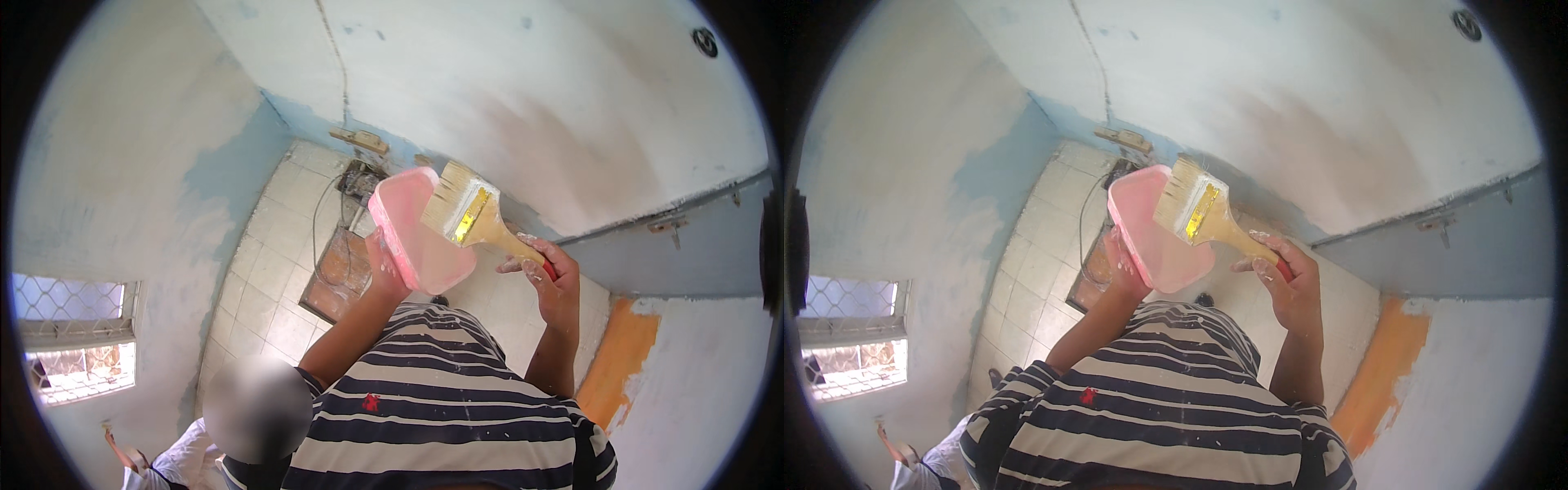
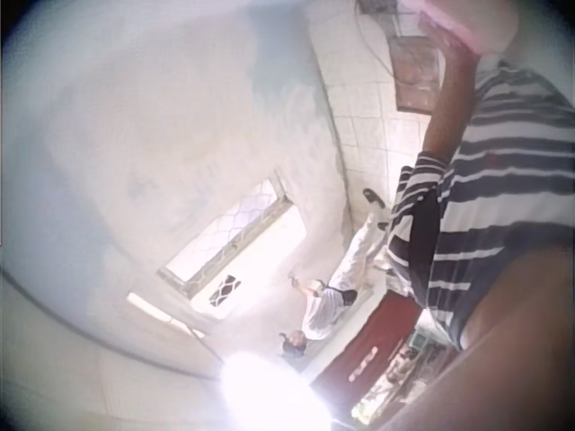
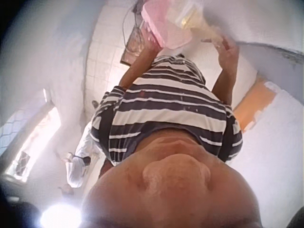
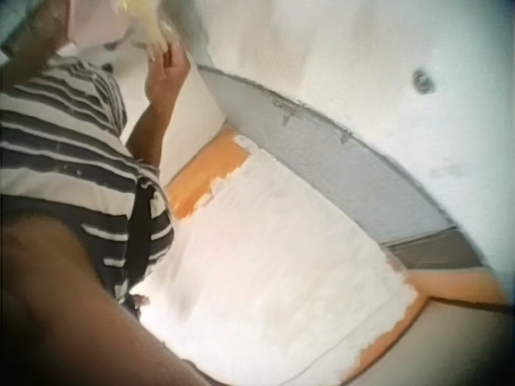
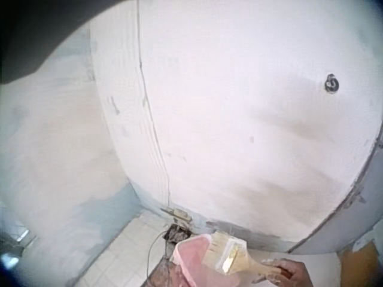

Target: The person applies a white substance to a ceiling and the top of a wall using a brush, frequently dipping the brush into a pink plastic container.

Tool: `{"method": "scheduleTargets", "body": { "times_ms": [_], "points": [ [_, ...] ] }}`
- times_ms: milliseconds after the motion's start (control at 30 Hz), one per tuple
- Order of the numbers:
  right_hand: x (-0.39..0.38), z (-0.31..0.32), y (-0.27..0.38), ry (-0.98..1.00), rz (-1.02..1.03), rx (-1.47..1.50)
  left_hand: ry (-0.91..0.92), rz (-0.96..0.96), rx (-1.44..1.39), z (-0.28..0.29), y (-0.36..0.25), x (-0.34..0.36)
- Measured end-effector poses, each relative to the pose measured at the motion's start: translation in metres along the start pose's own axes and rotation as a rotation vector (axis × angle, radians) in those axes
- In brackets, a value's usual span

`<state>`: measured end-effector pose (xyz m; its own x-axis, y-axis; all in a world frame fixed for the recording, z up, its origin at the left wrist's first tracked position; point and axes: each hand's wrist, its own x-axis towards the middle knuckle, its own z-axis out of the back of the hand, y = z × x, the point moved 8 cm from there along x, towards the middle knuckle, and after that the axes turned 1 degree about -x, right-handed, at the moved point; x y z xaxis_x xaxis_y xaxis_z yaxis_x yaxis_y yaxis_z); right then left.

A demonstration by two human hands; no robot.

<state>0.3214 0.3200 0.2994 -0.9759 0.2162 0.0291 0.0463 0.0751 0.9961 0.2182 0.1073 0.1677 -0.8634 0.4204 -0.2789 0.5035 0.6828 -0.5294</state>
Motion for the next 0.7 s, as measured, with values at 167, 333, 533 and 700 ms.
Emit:
{"method": "scheduleTargets", "body": {
  "times_ms": [167,333,533,700],
  "points": [
    [0.034,-0.051,-0.001,0.103,0.060,-0.156,-0.008,-0.014,-0.128,0.046,-0.051,-0.024],
    [0.058,-0.106,-0.008,-0.024,0.085,0.219,-0.025,-0.061,-0.209,0.084,-0.115,-0.048],
    [0.080,-0.184,-0.021,-0.042,0.212,0.414,0.038,-0.139,-0.155,0.135,-0.169,-0.043],
    [0.092,-0.191,-0.045,-0.303,0.160,0.416,-0.029,-0.092,-0.224,0.149,-0.185,-0.036]
  ]
}}
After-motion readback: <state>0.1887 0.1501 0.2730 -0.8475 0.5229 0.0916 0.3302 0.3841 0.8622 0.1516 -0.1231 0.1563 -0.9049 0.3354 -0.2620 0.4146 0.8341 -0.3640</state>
